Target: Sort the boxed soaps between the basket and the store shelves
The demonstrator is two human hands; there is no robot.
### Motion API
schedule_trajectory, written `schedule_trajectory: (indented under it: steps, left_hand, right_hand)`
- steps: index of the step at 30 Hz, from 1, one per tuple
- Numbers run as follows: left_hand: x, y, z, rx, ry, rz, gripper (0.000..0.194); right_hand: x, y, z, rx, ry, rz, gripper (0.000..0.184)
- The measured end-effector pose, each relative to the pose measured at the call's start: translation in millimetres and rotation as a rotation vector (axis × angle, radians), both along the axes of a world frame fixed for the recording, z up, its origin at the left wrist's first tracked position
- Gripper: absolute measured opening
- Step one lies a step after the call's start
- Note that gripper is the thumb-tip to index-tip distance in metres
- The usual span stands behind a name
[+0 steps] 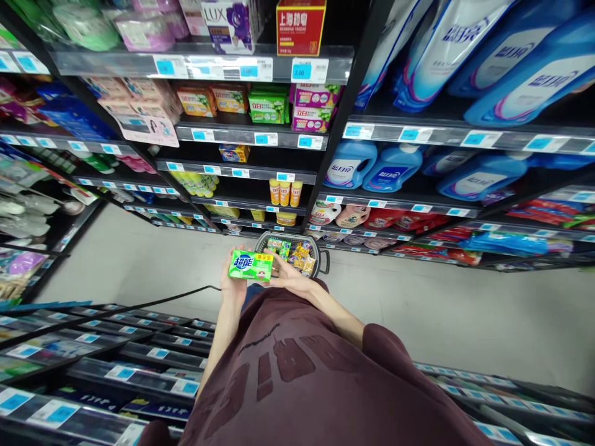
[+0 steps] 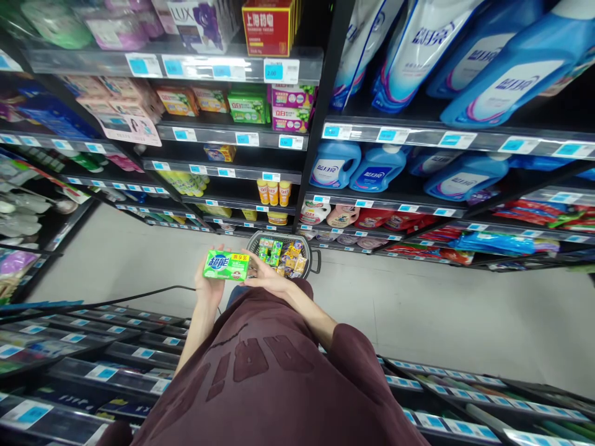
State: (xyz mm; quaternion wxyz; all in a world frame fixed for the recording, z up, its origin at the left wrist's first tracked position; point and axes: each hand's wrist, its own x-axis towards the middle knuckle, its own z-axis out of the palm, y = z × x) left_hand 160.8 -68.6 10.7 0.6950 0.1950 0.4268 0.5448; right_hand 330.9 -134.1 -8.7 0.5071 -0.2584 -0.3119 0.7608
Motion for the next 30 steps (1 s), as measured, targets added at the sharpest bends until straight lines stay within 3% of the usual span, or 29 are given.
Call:
schedule_trajectory:
  steps: [4,8,12,14,17,20,24,30]
  left_hand:
    - [-1,1,-2.2,0.028,0.079,-0.048,0.042]
    - [-2,-1,-1.6,0.101,0.234,-0.200,0.045]
    - [-4,-6,2.6,0.315,0.346,-0.473,0.057]
    - [-7,-7,4.9,0.432,0.399,-0.539,0.066]
    - [-11,-8,7.4,0.579,0.486,-0.506,0.064]
    - [-13,-11,8.9,0.647,0.496,-0.416,0.048]
    - [-11,-14,9.0,0.620,0.419,-0.345,0.027]
    - [-11,-13,6.2,0.562,0.394,-0.347,0.020]
  right_hand:
    - [-7,2,-5.1,-0.124,-0.044,-0.113,0.108]
    - [-6,3,-8.0,-0.197,-0.164,-0.241,0.099]
    - [-1,0,-1.7,-0.069,-0.252,-0.300,0.106]
    - [-1,-2,4.5,0.039,-0.353,-0.364,0.109]
    - [-7,-6,12.8,0.154,-0.513,-0.449,0.107]
    - [-15,-9,14.1,0.248,-0.619,-0.503,0.094]
    - [-19,-12,5.6,0.411,-0.745,-0.585,0.072]
    - [-22,-12,-0.6,0.395,-0.753,-0.617,0.071]
